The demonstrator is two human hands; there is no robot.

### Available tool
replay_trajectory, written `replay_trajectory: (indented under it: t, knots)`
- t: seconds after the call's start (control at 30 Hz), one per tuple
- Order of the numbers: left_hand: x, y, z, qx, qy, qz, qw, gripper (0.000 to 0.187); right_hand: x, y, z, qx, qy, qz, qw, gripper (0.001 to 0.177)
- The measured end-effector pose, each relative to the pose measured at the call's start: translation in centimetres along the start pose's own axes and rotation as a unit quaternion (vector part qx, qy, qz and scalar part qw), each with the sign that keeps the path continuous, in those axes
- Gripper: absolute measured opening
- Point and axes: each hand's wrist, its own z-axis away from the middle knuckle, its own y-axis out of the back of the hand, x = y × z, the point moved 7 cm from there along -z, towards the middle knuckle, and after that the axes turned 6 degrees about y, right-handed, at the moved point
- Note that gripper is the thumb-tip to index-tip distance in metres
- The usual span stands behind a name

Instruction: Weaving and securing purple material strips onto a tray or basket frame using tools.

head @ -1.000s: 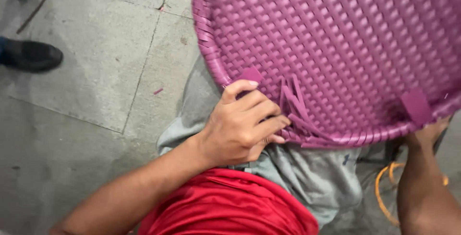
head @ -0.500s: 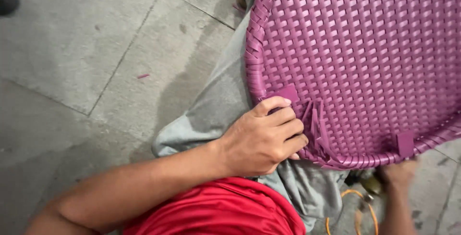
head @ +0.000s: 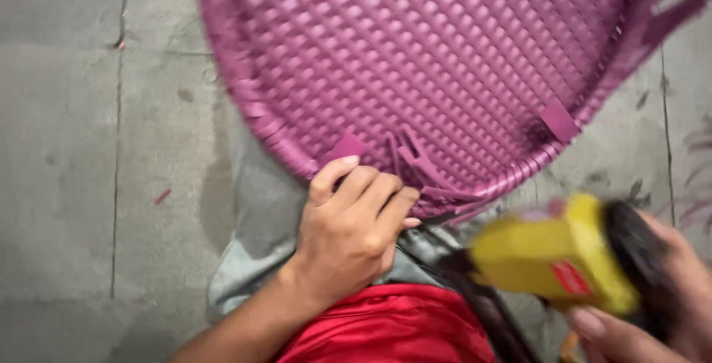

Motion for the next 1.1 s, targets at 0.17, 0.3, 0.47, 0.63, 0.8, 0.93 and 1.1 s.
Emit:
replay_trajectory:
  t: [0.17, 0.3, 0.47, 0.63, 0.8, 0.93, 1.1]
  knots:
    - [0.2, -0.4, -0.4, -0.001, 0.029, -0.029, 0.999, 0.027, -12.4, -2.6, -3.0, 0.031, 0.056, 0.016, 0.998, 0.085]
    - [0.2, -0.6, -0.6, -0.008, 0.036, -0.036, 0.999, 0.027, -18.8, -3.5, -7.0, -0.019, 0.059, 0.033, 0.998, 0.07]
    - [0.1, -0.7, -0.8, -0.02, 0.04, -0.036, 0.998, 0.027, -20.0, -3.8, -9.9, -0.098, -0.016, 0.104, 0.99, 0.049]
    - [0.1, -0.9, -0.7, -0.026, 0.045, -0.038, 0.998, 0.026, -22.3, -5.8, -9.6, -0.107, -0.051, 0.13, 0.984, 0.044]
    - [0.0, -0.9, -0.7, -0.026, 0.043, -0.04, 0.998, 0.027, -23.3, -6.0, -10.2, -0.112, -0.079, 0.184, 0.973, 0.038]
    - [0.0, -1.0, -0.6, -0.031, 0.047, -0.046, 0.997, 0.028, -23.4, -6.4, -11.0, -0.142, -0.086, 0.24, 0.956, 0.033]
    - [0.0, -1.4, -0.6, -0.035, 0.05, -0.054, 0.997, 0.028, -22.8, -6.6, -12.2, -0.202, -0.096, 0.253, 0.941, 0.044]
